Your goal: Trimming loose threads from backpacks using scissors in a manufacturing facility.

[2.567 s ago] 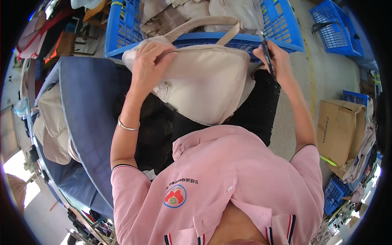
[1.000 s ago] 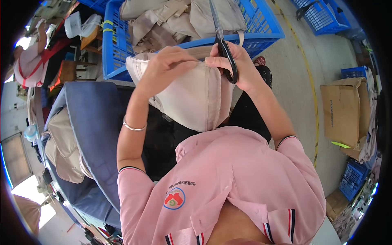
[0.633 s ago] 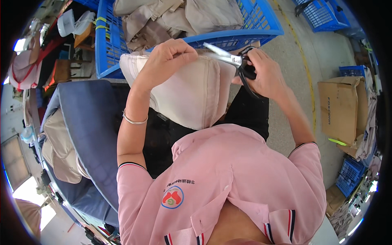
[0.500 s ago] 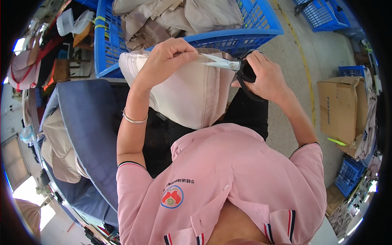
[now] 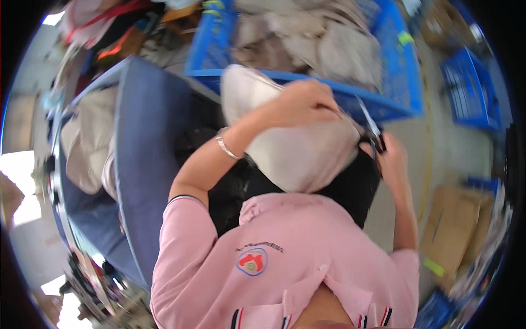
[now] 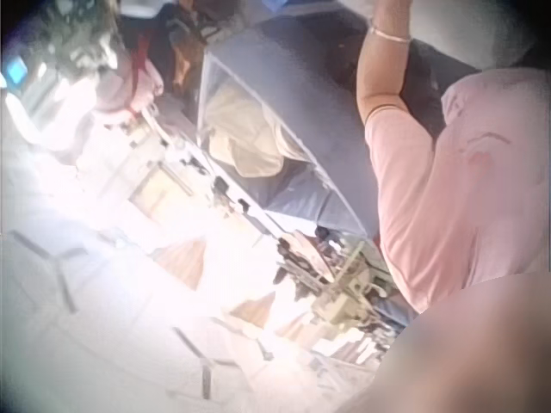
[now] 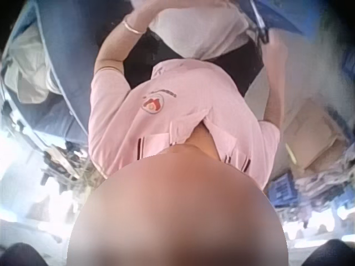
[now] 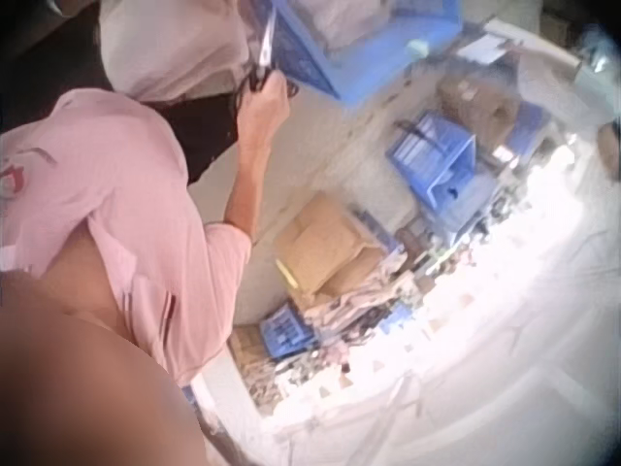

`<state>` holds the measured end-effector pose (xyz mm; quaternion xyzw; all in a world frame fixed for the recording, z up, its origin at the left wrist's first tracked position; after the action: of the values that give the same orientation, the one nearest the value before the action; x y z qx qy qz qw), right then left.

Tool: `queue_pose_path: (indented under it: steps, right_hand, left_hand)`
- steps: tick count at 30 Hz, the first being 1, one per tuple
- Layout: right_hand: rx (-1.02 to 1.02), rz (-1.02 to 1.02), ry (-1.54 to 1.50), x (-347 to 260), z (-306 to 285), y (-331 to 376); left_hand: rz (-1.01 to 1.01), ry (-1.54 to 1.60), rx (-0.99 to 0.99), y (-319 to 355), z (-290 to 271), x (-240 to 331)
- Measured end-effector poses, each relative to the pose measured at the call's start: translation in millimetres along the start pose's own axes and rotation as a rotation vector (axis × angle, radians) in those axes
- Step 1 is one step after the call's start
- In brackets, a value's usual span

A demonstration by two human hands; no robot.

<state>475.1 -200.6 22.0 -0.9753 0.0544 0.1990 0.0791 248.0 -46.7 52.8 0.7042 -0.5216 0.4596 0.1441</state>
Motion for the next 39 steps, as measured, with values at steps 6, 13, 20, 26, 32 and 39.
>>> queue_pose_path:
  steps: [6,13,20,26,32,39]
  right_hand:
    - [0.016,0.043,-0.17,4.8,17.5,16.8]
    - [-0.118,0.085,-0.142,10.5,45.9,21.2]
    - [-0.273,0.161,-0.265,1.3,83.8,19.1]
    - [-0.317,0.174,-0.141,19.6,103.5,24.8]
    - [-0.322,0.204,-0.062,27.1,90.9,20.9]
    - [-0.21,0.41,-0.03,75.6,103.9,45.0]
  left_hand:
    - [-0.093,-0.022,0.586,79.0,-108.1,36.0]
    - [-0.113,-0.171,1.611,267.5,-325.5,97.6]
    - [-0.569,-0.609,1.96,605.0,-483.3,159.7]
    - [-1.061,-0.747,1.427,610.9,-390.1,16.5]
    - [-1.245,-0.366,1.076,621.6,-338.9,-66.0]
    - [-0.614,-0.576,0.91,248.9,-353.9,-134.8]
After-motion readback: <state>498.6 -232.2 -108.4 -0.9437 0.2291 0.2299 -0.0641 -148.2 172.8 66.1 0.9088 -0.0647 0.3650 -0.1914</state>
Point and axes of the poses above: each hand's wrist, its own y-axis away from the middle knuckle, its own z-axis out of the palm, x = y × z, the point moved 3 cm from there along -y, towards the middle knuckle, and after that the axes turned 6 degrees about y, right-handed, at the moved point
